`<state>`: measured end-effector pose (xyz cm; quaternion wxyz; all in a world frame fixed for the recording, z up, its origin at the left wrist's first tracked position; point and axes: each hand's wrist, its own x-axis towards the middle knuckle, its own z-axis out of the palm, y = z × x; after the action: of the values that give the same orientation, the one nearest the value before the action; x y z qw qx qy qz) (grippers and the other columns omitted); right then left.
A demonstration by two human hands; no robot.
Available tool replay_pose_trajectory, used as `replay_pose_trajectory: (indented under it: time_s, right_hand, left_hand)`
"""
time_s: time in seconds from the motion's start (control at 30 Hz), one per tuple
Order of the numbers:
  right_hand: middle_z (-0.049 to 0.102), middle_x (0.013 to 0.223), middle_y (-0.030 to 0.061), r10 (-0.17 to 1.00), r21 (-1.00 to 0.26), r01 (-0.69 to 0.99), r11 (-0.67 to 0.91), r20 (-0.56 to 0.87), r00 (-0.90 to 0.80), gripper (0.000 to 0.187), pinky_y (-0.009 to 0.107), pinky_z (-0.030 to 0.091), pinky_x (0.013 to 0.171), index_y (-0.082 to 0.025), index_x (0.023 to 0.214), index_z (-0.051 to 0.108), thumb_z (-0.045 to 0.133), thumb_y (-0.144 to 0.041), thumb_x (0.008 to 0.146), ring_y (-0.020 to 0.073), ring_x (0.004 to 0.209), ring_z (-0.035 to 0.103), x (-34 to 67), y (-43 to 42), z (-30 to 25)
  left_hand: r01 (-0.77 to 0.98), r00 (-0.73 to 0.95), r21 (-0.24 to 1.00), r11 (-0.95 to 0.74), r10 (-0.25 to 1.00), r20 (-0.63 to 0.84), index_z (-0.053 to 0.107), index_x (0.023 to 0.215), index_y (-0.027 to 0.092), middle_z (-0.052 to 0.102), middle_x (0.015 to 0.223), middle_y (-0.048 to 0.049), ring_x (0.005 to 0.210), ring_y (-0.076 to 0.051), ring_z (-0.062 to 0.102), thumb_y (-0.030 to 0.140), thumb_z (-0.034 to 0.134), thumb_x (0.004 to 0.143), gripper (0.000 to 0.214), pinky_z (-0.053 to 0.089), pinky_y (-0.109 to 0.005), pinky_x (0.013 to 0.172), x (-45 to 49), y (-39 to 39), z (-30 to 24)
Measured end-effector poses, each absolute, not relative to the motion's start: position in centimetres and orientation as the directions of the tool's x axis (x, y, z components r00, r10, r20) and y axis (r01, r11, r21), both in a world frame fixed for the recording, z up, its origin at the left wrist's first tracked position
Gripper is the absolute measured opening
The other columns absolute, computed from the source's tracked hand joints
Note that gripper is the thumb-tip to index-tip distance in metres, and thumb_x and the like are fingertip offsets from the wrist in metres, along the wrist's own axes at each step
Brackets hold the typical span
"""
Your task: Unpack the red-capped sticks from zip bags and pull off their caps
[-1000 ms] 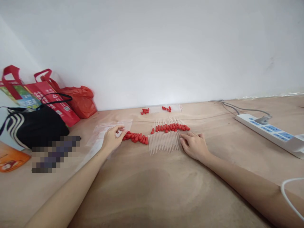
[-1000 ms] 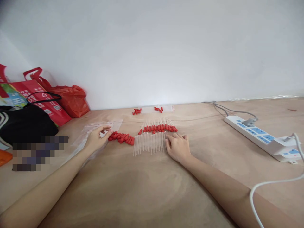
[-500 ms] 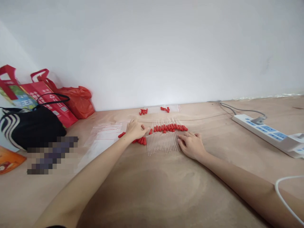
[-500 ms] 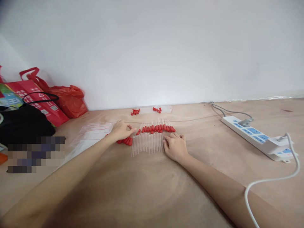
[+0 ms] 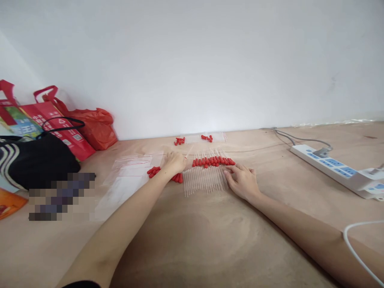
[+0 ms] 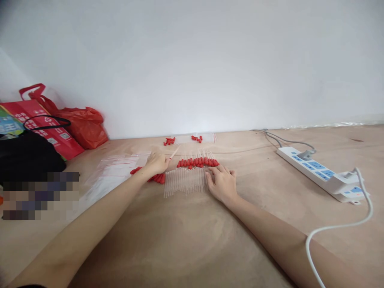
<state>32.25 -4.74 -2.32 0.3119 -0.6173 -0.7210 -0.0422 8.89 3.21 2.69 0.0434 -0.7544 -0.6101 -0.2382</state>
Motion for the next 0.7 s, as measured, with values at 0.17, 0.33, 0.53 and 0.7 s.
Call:
replay_pose_trajectory:
  time_s: [0.17,0.33,0.53,0.7]
  right_hand:
    - [0.056,0.102,0.0087,0.687,-0.275,0.871,0.407,0.720,-0.094,0.037,0.034,0.029,0.080,-0.020,0.114,0.051,0.043,-0.037,0.082,0.0198,0.095,0.051,32.3,-5.1,-1.9]
    - [0.053,0.111,0.0086,0.496,-0.035,0.770,0.637,0.784,-0.375,0.040,0.041,0.023,0.093,-0.023,0.114,0.051,0.049,-0.042,0.079,0.0203,0.102,0.048,31.6,-6.3,-1.3]
    - [0.062,0.101,0.0023,0.401,0.085,0.681,0.727,0.753,-0.522,0.024,0.045,0.014,0.099,-0.026,0.099,0.061,0.050,-0.039,0.081,0.0181,0.100,0.049,30.3,-7.0,-1.3]
    - [0.065,0.087,-0.0034,0.432,0.071,0.688,0.722,0.731,-0.529,0.016,0.043,0.013,0.098,-0.031,0.091,0.063,0.050,-0.033,0.082,0.0149,0.094,0.051,29.8,-6.7,-1.5]
  left_hand:
    - [0.947,0.252,0.059,-0.317,0.841,0.479,0.055,0.077,0.014,0.061,0.079,-0.0099,0.078,-0.025,0.054,0.024,0.041,0.084,0.018,0.038,-0.038,0.070,7.8,-1.4,3.4]
    - [0.741,0.631,-0.265,-0.617,0.506,0.588,0.052,0.073,0.015,0.059,0.070,-0.0044,0.068,-0.018,0.052,0.026,0.042,0.087,0.021,0.036,-0.030,0.065,7.8,-5.9,1.6]
    - [0.607,0.682,-0.324,-0.725,0.267,0.681,0.051,0.077,0.015,0.061,0.070,-0.0021,0.067,-0.015,0.052,0.018,0.050,0.083,0.007,0.037,-0.028,0.065,8.2,-6.9,0.3]
    - [0.611,0.657,-0.261,-0.748,0.295,0.694,0.053,0.084,0.015,0.062,0.073,-0.0035,0.069,-0.016,0.054,0.022,0.048,0.084,0.008,0.040,-0.029,0.066,8.2,-6.7,0.1]
